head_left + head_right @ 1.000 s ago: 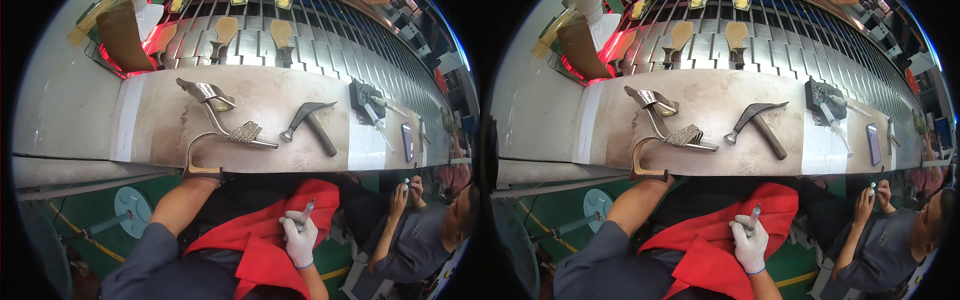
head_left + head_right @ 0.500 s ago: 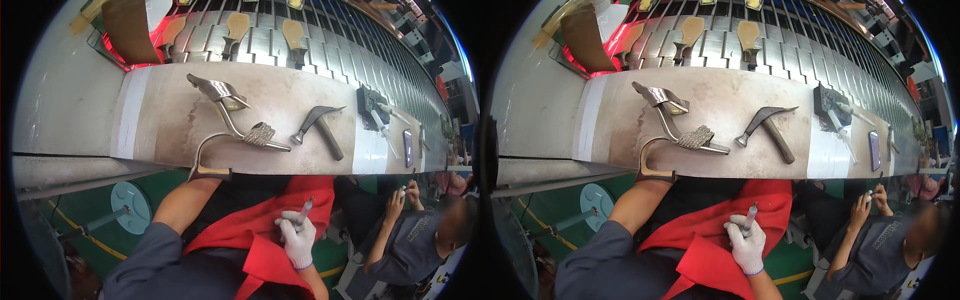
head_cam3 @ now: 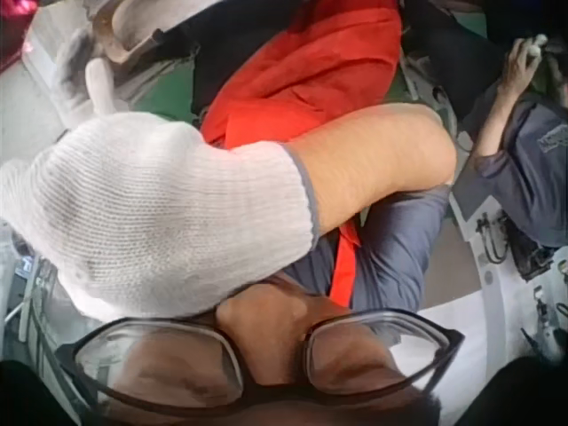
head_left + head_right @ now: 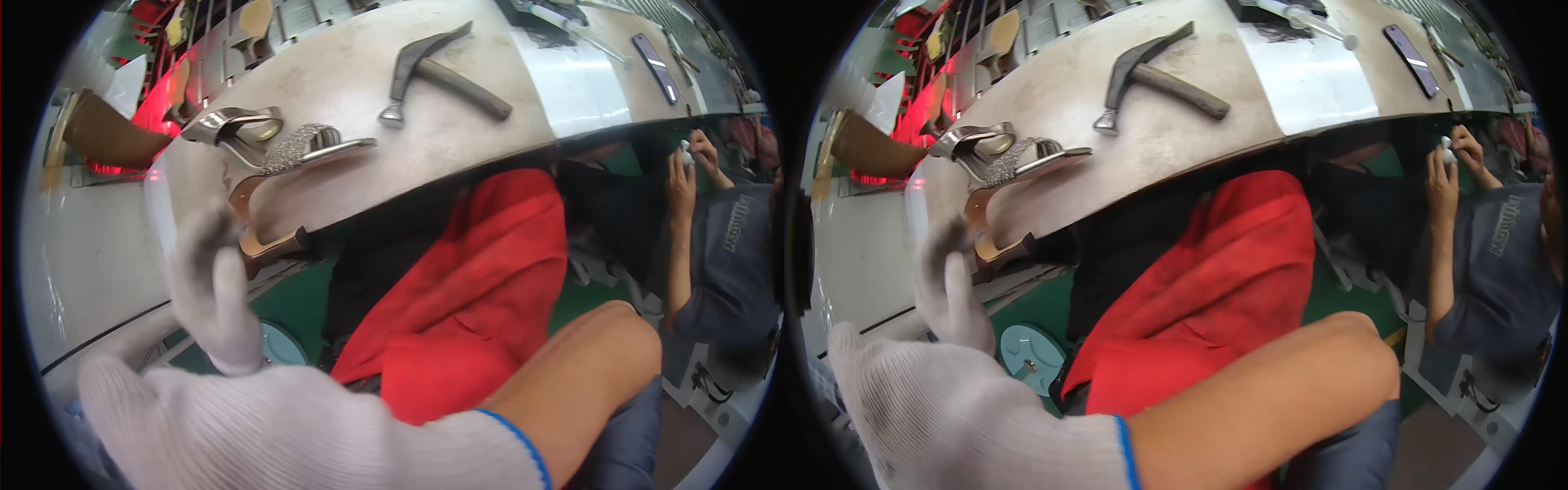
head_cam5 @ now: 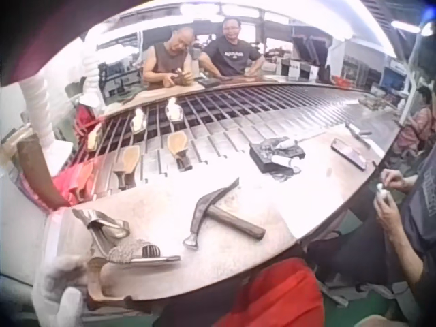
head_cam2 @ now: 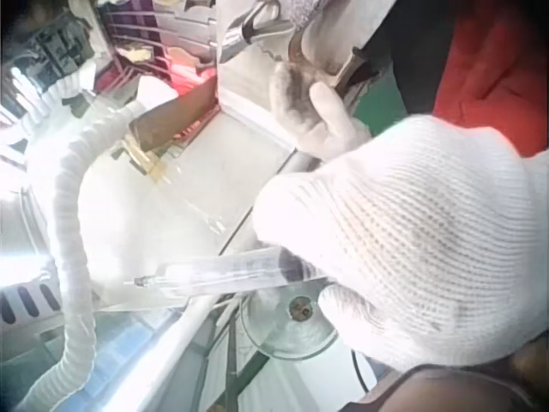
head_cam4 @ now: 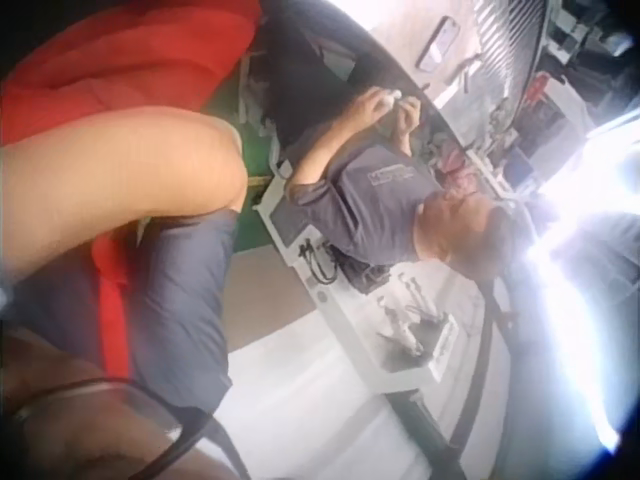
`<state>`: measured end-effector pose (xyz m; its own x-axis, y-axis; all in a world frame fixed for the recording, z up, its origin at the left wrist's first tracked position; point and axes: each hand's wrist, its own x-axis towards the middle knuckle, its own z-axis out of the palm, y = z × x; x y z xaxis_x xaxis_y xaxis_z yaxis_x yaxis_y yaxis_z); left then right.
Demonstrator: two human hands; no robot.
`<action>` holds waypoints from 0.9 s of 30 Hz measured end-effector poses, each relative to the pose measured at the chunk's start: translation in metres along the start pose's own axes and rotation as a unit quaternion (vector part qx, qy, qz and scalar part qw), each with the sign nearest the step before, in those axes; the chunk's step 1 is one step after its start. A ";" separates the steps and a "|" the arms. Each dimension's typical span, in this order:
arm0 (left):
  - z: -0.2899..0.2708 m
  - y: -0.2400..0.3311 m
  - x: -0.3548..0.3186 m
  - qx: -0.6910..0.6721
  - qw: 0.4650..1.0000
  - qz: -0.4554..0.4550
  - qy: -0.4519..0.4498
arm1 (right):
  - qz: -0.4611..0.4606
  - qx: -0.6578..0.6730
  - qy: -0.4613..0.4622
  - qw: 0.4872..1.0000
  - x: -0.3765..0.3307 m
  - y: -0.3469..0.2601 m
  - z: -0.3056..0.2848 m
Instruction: The person applies adhesive to heeled shoe parts using a syringe, attaches the soles onto shoe lasts by hand, and taps the edges with a hammer to secure them.
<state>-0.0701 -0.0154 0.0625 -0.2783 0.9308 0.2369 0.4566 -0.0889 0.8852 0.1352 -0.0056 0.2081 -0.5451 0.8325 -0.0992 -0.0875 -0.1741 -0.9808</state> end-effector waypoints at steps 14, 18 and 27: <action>0.001 -0.013 0.057 0.001 0.977 0.010 -0.214 | -0.150 -0.437 0.100 0.881 0.082 0.109 -0.103; -0.003 -0.016 0.056 0.016 0.980 0.031 -0.197 | -0.140 -0.435 0.097 0.884 0.067 0.112 -0.099; 0.014 -0.003 0.085 -0.225 0.962 0.013 -0.156 | -0.235 -0.404 0.149 0.872 0.079 0.096 -0.135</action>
<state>-0.0832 0.0691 0.0745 0.0284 0.9810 0.1922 0.0278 -0.1929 0.9808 0.1966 0.1143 0.0832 -0.3568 0.8324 0.4239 0.4383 0.5500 -0.7110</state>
